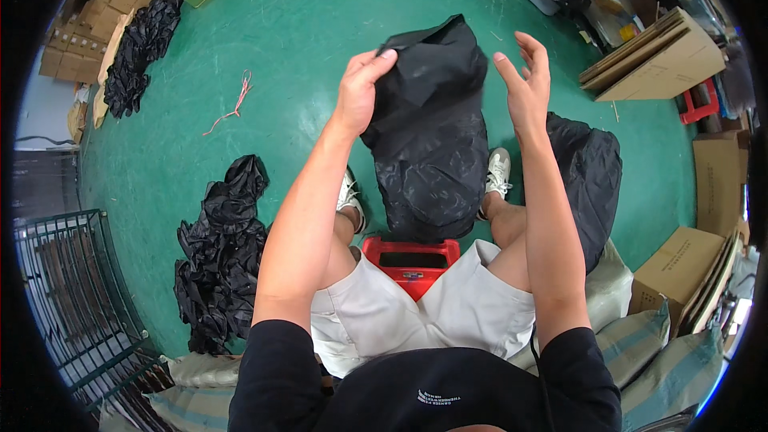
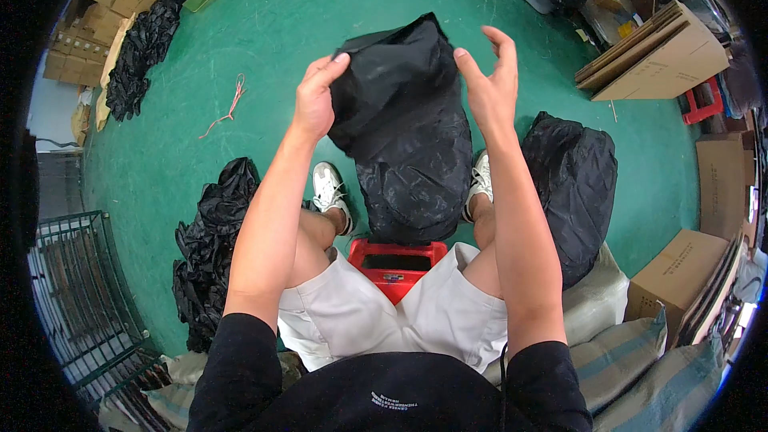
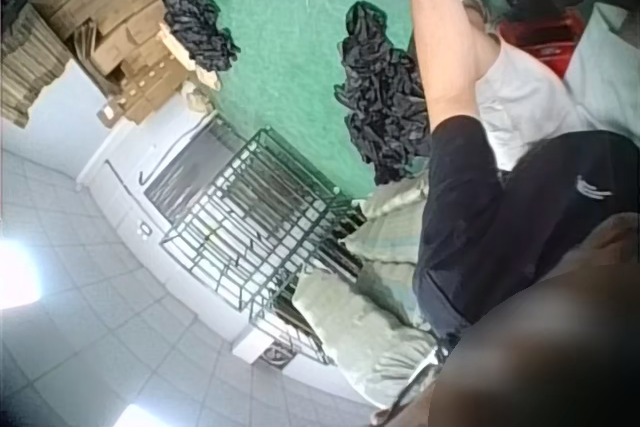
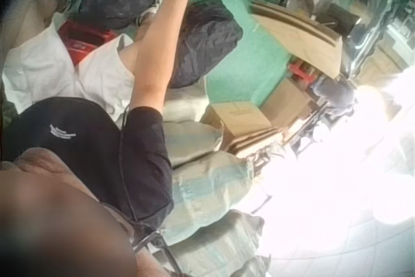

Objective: Inspecting black fabric covers for quality control and stacking them.

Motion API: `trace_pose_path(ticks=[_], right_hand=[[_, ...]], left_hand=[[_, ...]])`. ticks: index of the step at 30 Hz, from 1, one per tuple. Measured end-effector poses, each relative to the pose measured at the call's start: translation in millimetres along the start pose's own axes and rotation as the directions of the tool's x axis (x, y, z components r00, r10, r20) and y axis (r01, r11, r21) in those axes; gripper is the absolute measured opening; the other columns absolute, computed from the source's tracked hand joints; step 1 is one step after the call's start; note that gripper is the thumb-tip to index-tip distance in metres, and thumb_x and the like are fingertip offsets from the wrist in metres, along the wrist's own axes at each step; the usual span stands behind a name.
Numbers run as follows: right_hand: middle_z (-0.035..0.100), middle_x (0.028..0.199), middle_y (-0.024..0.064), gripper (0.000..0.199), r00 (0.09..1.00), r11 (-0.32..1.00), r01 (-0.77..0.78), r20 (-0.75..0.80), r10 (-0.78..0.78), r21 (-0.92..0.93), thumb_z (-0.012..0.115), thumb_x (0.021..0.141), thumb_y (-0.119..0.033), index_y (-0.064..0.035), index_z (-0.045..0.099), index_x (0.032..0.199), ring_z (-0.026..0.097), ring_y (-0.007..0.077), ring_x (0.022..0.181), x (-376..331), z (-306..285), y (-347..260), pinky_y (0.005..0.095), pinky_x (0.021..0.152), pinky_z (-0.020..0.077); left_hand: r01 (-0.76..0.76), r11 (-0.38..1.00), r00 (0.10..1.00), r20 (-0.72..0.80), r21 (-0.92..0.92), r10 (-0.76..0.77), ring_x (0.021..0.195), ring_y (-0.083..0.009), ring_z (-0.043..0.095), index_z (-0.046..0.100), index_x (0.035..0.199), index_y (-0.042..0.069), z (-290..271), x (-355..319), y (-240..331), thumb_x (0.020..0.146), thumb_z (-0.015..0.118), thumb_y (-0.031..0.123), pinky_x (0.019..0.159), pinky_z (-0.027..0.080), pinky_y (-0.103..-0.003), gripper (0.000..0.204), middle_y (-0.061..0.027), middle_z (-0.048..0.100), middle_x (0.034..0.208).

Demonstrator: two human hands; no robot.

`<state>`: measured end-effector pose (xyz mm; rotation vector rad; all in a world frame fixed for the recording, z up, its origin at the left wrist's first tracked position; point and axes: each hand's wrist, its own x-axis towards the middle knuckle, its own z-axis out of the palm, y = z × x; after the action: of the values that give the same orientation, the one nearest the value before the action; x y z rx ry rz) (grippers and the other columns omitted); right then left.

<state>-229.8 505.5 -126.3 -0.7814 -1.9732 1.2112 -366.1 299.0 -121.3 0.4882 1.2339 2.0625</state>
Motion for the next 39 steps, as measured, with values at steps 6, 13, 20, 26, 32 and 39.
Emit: trace_pose_path(ticks=[6,13,20,26,32,39], right_hand=[[0.058,0.129,0.0098,0.049,0.846,0.944,0.185,0.444,-0.294,0.272,0.065,0.075,-0.010,-0.0057,0.060,0.123,0.048,0.0243,0.127,-10,1,-26,0.0360,0.111,0.0301],[0.065,0.094,0.0036,0.022,0.629,0.997,-0.028,0.773,0.078,-0.078,0.058,0.087,-0.008,0.0016,0.063,0.106,0.057,0.0123,0.092,-13,6,-9,0.0270,0.084,0.0445],[0.059,0.081,-0.0036,0.015,0.726,0.989,-0.130,0.686,0.051,0.064,0.055,0.094,-0.010,0.0022,0.063,0.100,0.051,0.0043,0.076,-7,-1,-2,0.0231,0.068,0.0432],[0.059,0.080,-0.0052,0.017,0.738,0.958,-0.222,0.673,0.043,0.182,0.055,0.097,-0.013,0.0023,0.063,0.097,0.050,0.0020,0.073,-6,1,-4,0.0208,0.065,0.0430],[0.059,0.079,-0.0060,0.020,0.599,0.928,-0.335,0.797,0.076,0.163,0.060,0.096,-0.017,0.0026,0.065,0.096,0.050,0.0024,0.071,-7,-8,-20,0.0205,0.064,0.0425],[0.059,0.083,-0.0062,0.014,0.420,0.920,-0.353,0.908,-0.006,0.169,0.069,0.083,-0.003,0.0011,0.060,0.093,0.052,0.0028,0.077,-8,-27,-24,0.0224,0.069,0.0451]], left_hand=[[0.260,0.932,0.890,0.312,0.253,-0.333,0.077,-0.0097,0.060,0.068,0.087,-0.002,2,-2,-1,0.086,0.066,0.024,0.072,0.047,-0.026,0.025,-0.0027,0.067,0.084],[0.150,0.831,0.853,0.356,0.535,-0.383,0.072,-0.0079,0.059,0.067,0.090,-0.002,1,-3,-2,0.078,0.074,0.021,0.066,0.046,-0.026,0.026,-0.0030,0.068,0.083],[-0.124,0.458,0.991,0.089,0.880,0.098,0.073,-0.0251,0.062,0.064,0.106,0.009,4,-2,-1,0.075,0.071,0.017,0.068,0.048,-0.035,0.033,-0.0074,0.068,0.087],[-0.389,0.501,0.916,0.269,0.773,0.296,0.069,-0.0179,0.060,0.066,0.087,0.002,-2,4,-3,0.088,0.066,0.020,0.065,0.046,-0.029,0.018,-0.0046,0.067,0.082],[0.165,0.970,0.953,0.223,0.180,-0.203,0.072,-0.0107,0.062,0.067,0.089,-0.002,0,-4,15,0.097,0.058,0.026,0.069,0.049,-0.025,0.031,-0.0042,0.068,0.084],[0.181,0.899,0.975,0.193,-0.398,-0.111,0.087,-0.0233,0.069,0.067,0.100,-0.003,-14,-4,19,0.101,0.048,0.034,0.081,0.056,-0.035,0.041,-0.0143,0.071,0.097]])
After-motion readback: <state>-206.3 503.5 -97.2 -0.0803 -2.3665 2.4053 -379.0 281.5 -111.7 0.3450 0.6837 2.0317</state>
